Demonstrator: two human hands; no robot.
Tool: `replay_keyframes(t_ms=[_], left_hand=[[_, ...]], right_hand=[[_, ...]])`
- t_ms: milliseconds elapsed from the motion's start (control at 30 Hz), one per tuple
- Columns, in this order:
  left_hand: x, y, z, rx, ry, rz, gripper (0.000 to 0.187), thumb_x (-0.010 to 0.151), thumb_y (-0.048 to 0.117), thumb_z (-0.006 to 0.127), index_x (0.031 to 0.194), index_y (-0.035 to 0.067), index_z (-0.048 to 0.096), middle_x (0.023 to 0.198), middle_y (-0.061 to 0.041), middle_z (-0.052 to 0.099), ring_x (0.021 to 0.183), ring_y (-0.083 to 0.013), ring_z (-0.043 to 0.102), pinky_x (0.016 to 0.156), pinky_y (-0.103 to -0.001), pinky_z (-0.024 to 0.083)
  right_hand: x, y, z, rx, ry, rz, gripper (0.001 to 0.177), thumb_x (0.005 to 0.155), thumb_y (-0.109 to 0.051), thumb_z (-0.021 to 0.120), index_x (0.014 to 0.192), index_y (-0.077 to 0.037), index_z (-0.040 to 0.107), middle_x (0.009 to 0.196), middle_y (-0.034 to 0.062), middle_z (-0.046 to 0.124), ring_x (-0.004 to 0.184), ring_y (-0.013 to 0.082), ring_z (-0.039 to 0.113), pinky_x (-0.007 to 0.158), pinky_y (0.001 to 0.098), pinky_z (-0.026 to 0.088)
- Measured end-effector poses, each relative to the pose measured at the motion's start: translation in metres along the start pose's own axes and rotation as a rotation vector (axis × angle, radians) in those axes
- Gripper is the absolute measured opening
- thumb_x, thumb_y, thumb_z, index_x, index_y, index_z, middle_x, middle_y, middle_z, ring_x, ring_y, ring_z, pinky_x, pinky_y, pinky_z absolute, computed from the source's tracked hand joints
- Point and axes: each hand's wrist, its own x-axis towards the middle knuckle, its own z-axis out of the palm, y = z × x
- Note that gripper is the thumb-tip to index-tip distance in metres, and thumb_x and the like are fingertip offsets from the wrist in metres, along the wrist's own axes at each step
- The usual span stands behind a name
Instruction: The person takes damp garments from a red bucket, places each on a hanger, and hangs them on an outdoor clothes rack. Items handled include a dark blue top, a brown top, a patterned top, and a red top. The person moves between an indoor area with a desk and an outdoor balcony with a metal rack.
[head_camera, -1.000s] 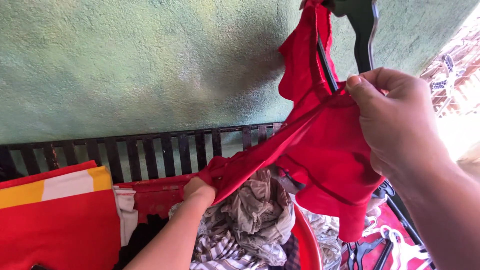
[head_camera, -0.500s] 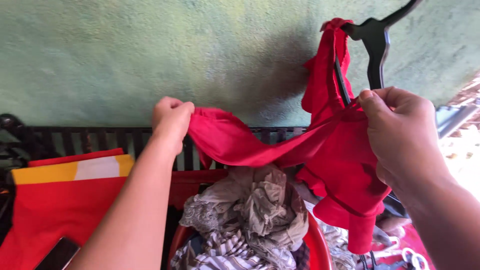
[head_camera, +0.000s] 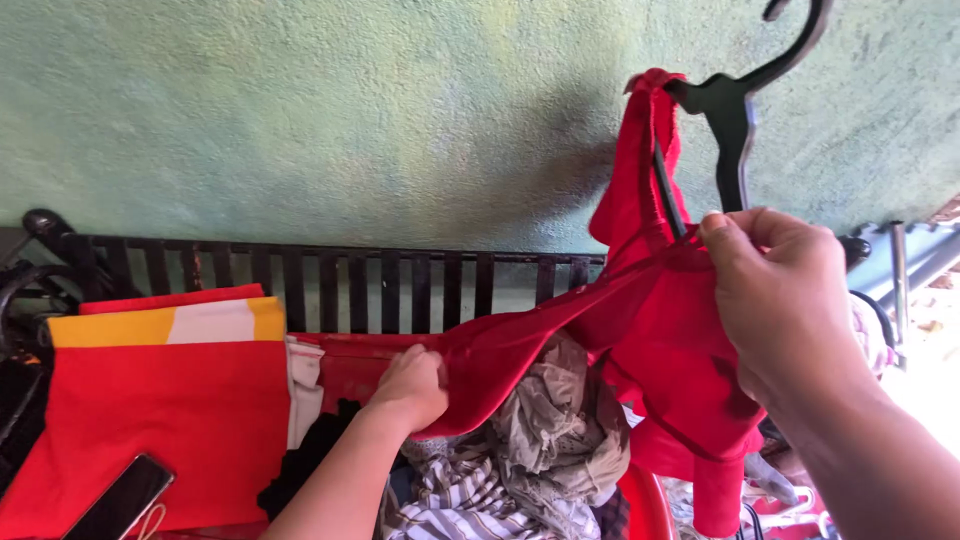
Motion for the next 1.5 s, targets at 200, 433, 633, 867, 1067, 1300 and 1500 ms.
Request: replay_keyframes(t_ms=[200,433,633,867,1067,1300,1500], left_hand=[[-0.015,0.052,-0.025,-0.269,-0.087,-0.410,0.079,0.087,0.078,0.060,0.111,0.004,0.077,0.123,-0.018,0.074,0.116,-0.0332,0.070,0.102,-0.045,0.053],[-0.021,0.074,-0.015,0.032,-0.032,-0.381,0.067,0.080,0.064,0.075,0.121,0.011,0.072,0.131,-0.012,0.069,0.122,-0.0307,0.067,0.102,-0.045,0.055],[0.010,0.065,0.000,0.106,0.099,-0.275,0.055,0.080,0.032,0.082,0.126,0.008,0.064,0.142,-0.010,0.055,0.130,-0.0325,0.055,0.105,-0.044,0.049],[0.015,0.043,-0.014,-0.050,0.114,-0.480,0.034,0.091,0.022,0.068,0.123,0.012,0.073,0.140,-0.012,0.062,0.129,-0.0348,0.058,0.105,-0.046,0.050],[0.061,0.022,-0.040,-0.256,0.293,-0.452,0.025,0.092,0.021,0.063,0.110,0.009,0.076,0.123,-0.012,0.068,0.121,-0.0371,0.060,0.100,-0.049,0.048],[0.003,0.115,-0.137,-1.635,-0.271,0.063,0.010,0.087,0.017,0.063,0.088,0.007,0.060,0.090,-0.011,0.077,0.076,-0.0189,0.069,0.071,-0.033,0.056],[-0.045,0.201,-0.109,-1.504,-0.753,0.155,0.033,0.091,0.036,0.066,0.087,0.003,0.068,0.079,-0.011,0.073,0.070,-0.0183,0.070,0.068,-0.030,0.060]], right_hand=[[-0.007,-0.006,-0.001,-0.023,-0.006,0.018,0.024,0.100,-0.023,0.064,0.097,0.000,0.073,0.064,-0.0025,0.057,0.052,0.0059,0.045,0.045,0.0274,0.037],[-0.011,0.009,-0.009,-0.144,0.010,-0.044,0.028,0.100,-0.024,0.066,0.094,0.002,0.074,0.064,0.0000,0.056,0.056,0.0080,0.043,0.048,0.0309,0.038],[-0.011,0.020,-0.015,-0.184,0.035,-0.149,0.032,0.098,-0.023,0.069,0.088,0.007,0.074,0.082,0.0039,0.058,0.068,0.0100,0.053,0.057,0.0316,0.047],[-0.010,0.022,-0.020,-0.266,0.072,-0.140,0.032,0.097,-0.026,0.070,0.092,0.005,0.075,0.092,0.0113,0.057,0.077,0.0159,0.054,0.066,0.0350,0.046],[-0.006,0.030,-0.019,-0.239,0.057,-0.126,0.032,0.098,-0.026,0.069,0.090,0.004,0.074,0.085,0.0107,0.055,0.072,0.0155,0.052,0.063,0.0356,0.044],[-0.003,0.033,-0.012,-0.093,0.022,-0.113,0.030,0.100,-0.023,0.067,0.090,0.005,0.073,0.072,-0.0014,0.050,0.062,0.0083,0.044,0.051,0.0301,0.036],[-0.008,0.024,-0.004,-0.026,-0.006,-0.053,0.030,0.101,-0.023,0.064,0.092,0.005,0.072,0.063,-0.0005,0.051,0.055,0.0085,0.038,0.047,0.0294,0.030]])
